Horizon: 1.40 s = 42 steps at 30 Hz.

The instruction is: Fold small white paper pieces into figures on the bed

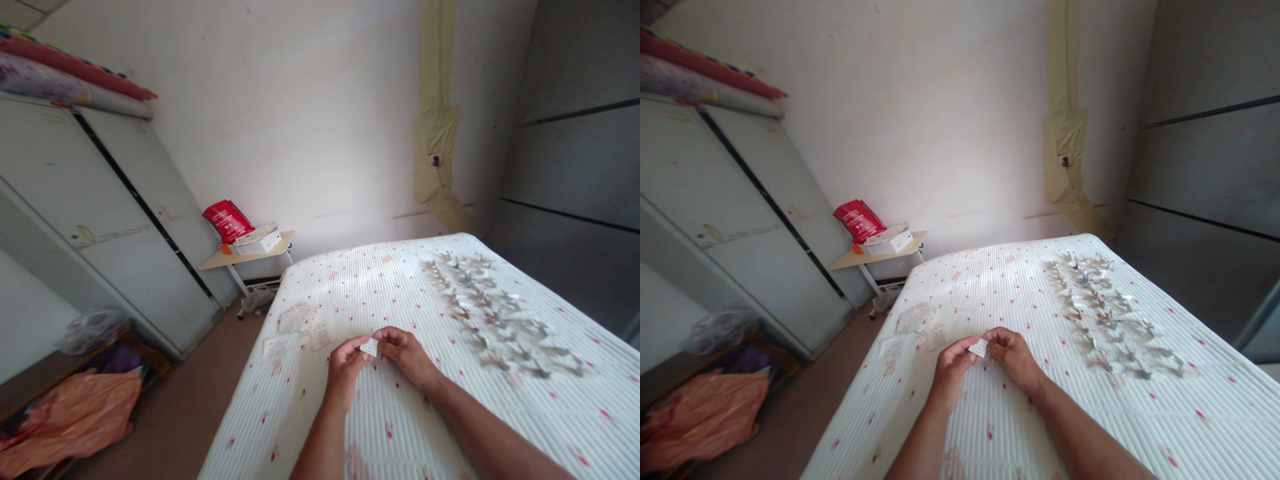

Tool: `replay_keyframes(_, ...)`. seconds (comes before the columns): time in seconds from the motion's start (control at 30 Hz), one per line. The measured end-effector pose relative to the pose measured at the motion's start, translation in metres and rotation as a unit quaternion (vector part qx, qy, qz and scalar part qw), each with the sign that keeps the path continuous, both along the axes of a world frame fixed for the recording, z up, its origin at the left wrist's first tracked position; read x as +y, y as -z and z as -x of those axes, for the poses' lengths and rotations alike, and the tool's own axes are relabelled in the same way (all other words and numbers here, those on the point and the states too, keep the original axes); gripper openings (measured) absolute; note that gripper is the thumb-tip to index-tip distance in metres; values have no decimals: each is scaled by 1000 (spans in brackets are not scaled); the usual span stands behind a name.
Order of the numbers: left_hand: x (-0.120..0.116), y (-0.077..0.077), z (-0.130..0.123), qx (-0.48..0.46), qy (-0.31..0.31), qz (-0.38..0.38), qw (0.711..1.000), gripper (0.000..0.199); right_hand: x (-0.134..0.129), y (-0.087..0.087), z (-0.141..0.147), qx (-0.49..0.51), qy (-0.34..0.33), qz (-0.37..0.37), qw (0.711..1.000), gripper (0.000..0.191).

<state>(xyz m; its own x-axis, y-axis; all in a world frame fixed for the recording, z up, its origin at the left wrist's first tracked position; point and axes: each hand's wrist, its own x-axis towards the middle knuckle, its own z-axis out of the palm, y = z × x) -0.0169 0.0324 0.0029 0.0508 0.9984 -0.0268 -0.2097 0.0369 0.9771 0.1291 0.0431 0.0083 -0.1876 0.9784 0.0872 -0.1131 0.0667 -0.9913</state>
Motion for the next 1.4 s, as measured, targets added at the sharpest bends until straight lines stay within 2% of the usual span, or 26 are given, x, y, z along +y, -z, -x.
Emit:
replay_keyframes(0.27, 5, 10, 5, -16, 24, -13, 1000, 36, 1, 2, 0, 14, -2, 5, 1000, 17)
replay_keyframes(0.6, 1, 1, 1, -4, 2, -12, 1000, 36, 1, 1, 0, 15, -5, 7, 1000, 16)
replay_keyframes(1.1, 3, 7, 3, 6, 17, -21, 1000, 35, 1, 3, -2, 3, -12, -5, 1000, 15)
replay_keyframes(1.4, 5, 8, 1, 47, -6, -38, 998, 28, 2, 6, 0, -7, -1, -11, 1000, 15)
